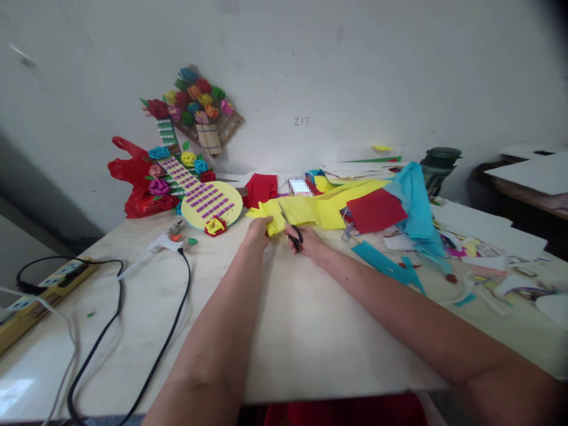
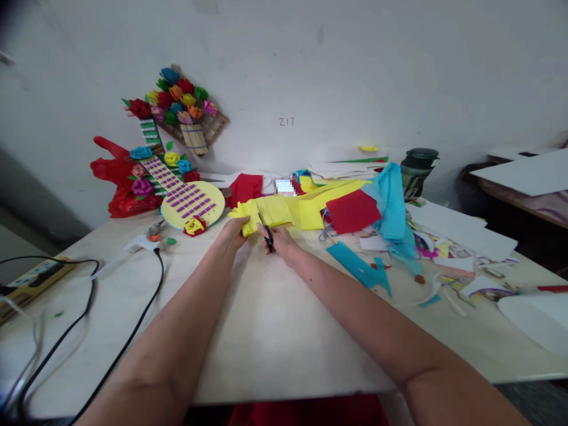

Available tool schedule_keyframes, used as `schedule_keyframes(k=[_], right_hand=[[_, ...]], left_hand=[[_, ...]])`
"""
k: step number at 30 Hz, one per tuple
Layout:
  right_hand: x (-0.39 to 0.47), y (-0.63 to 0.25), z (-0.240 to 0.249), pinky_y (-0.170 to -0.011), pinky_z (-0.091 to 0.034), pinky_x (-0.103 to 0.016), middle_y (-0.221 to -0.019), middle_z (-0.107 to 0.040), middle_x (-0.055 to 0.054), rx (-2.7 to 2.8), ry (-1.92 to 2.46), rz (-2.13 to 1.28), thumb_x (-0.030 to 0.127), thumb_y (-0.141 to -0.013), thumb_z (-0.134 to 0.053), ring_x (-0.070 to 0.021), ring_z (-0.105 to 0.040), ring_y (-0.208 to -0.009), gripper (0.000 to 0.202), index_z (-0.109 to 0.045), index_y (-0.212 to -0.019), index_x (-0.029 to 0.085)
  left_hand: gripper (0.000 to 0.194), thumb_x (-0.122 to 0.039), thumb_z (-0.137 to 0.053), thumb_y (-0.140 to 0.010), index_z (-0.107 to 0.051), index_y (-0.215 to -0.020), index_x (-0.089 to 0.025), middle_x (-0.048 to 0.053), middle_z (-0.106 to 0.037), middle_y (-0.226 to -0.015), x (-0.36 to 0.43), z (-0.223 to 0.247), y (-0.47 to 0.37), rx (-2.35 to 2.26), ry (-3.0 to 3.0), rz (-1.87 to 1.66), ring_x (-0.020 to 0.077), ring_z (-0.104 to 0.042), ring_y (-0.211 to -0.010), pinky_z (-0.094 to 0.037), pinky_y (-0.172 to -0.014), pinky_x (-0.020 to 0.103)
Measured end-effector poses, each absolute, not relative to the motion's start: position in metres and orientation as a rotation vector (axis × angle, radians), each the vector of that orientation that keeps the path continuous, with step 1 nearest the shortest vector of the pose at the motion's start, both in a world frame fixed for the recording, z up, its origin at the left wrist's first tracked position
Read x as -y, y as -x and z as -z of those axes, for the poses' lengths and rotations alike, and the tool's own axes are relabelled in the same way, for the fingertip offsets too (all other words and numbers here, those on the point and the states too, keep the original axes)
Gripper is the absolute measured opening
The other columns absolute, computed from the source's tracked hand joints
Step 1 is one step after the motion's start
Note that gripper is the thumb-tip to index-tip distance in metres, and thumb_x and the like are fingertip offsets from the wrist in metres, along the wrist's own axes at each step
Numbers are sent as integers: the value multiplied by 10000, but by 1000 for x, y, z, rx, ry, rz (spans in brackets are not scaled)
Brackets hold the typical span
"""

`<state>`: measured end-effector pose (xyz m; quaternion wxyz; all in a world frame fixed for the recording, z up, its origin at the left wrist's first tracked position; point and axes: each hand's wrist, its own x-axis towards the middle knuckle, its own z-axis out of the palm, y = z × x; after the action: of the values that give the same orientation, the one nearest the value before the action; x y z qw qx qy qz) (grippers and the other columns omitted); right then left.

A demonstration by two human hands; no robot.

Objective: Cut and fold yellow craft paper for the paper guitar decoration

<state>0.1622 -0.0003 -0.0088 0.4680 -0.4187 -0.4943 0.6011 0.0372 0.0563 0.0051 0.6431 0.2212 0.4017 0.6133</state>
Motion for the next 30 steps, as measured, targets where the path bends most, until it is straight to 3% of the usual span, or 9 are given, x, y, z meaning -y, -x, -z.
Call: schedule_keyframes(k=[9,15,30], right_hand=[[-2,-164,-3,-253,-152,-152,-488,-524,6,1245,1143,-1496,555,-652,-567,-56,-451,-338,423,-504,-690,139],[-4,-162,-6,-272,-241,-162,-459,-514,15,1222,1138,-1482,498,-697,-559,-50,-419,-320,369,-493,-664,137],[-12,-160,9,-335,-315,-170,-438,-464,33,1196,1071,-1424,510,-627,-616,-42,-382,-329,390,-482,-612,144]], left_hand=[[252,-2,-443,-699,-536,-919,-83,88,-625,-722,-58,-3,-37,-883,-539,-1394,190,-624,-667,-517,-648,316],[273,5,-447,-688,-537,-926,-94,86,-626,-738,-59,-2,-37,-873,-535,-1408,185,-623,-679,-515,-660,313],[275,-1,-435,-701,-532,-938,-99,79,-621,-725,-59,-1,-37,-864,-528,-1414,183,-619,-675,-515,-664,317]])
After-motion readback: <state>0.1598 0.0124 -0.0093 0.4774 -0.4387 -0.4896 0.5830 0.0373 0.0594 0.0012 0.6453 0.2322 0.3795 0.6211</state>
